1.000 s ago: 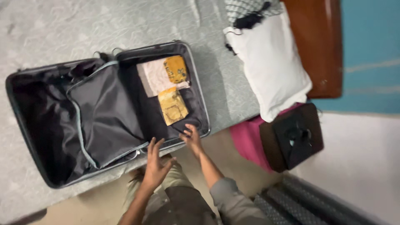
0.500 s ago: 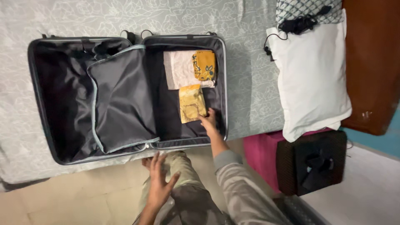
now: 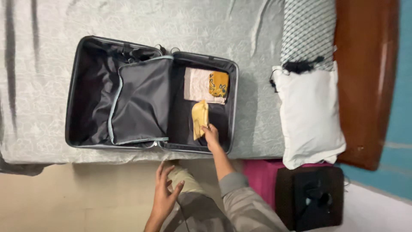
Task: The person removes folded clothing items one by one from a suitcase on a bed and places them onto a shelf in a wooden wardrobe.
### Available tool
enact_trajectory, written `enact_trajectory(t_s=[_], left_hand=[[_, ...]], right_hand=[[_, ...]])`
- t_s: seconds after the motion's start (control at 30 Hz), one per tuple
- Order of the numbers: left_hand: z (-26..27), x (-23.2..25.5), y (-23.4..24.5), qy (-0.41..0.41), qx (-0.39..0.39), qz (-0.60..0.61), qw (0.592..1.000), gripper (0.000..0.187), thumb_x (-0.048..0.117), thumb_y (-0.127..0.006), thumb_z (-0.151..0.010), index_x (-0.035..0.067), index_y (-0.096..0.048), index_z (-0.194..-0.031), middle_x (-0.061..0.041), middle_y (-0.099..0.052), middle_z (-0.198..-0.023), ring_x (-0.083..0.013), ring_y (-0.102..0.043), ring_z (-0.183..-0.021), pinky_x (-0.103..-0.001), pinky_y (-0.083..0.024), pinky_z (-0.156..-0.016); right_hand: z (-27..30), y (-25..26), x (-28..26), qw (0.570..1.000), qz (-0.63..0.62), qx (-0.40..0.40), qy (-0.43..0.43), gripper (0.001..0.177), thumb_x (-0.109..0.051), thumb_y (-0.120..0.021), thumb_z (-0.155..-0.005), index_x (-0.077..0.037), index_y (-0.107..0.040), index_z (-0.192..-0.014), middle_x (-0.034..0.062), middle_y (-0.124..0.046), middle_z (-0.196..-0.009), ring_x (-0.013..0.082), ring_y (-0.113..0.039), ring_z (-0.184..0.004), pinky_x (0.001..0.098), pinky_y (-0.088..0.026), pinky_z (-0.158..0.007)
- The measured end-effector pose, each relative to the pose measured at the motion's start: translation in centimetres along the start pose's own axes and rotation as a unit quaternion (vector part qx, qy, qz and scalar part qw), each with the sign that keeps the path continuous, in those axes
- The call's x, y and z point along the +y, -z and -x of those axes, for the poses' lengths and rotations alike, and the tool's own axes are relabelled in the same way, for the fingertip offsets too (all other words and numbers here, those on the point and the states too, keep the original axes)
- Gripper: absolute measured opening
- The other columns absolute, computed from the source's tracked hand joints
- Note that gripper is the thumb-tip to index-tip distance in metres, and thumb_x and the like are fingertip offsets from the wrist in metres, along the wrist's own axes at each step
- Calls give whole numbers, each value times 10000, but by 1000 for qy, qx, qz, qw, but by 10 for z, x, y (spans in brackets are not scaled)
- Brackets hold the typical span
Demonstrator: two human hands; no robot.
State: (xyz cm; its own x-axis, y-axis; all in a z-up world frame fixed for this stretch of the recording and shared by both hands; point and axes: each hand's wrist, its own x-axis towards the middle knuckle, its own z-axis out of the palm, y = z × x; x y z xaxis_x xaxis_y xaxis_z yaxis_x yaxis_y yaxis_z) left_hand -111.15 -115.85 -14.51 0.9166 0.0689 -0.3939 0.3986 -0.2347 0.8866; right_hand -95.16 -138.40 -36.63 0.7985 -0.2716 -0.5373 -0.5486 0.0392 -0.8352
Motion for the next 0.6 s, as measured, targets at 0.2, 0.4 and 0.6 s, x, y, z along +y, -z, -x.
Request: enact_trajectory(t_s=[0.2, 0.4, 0.6], left_hand=[[60, 0, 2, 86, 11, 48, 995, 512, 207, -736, -827, 150, -619, -1322, -47, -318, -1644, -279, -722, -854, -367, -576, -738], [91, -21, 1, -35, 38, 105, 993, 426, 228, -719, -905, 95, -610, -1294, -93, -373, -1613, -227, -671, -1148, -316, -590, -867], [61, -22, -12, -15, 100, 325, 940, 581, 449, -526, -1010, 179, -455, -1519, -99, -418, -1618, -245, -403, -1462, -364, -466, -1022]], right_hand=[[62, 26, -33, 994, -31, -66, 85, 173, -112, -647, -962, -10, -676, -1098, 33, -720, -973, 94, -640, -874, 264, -509, -773], [119, 45, -71, 965, -26, -155, 208, 246, -155, -619, -1030, 12, -624, -1209, 41, -687, -1022, 102, -625, -908, 260, -521, -808], [225, 51, -156, 895, 80, -254, 357, 456, -130, -590, -1006, 35, -472, -1415, 113, -613, -1306, 160, -578, -1196, 302, -466, -1015]])
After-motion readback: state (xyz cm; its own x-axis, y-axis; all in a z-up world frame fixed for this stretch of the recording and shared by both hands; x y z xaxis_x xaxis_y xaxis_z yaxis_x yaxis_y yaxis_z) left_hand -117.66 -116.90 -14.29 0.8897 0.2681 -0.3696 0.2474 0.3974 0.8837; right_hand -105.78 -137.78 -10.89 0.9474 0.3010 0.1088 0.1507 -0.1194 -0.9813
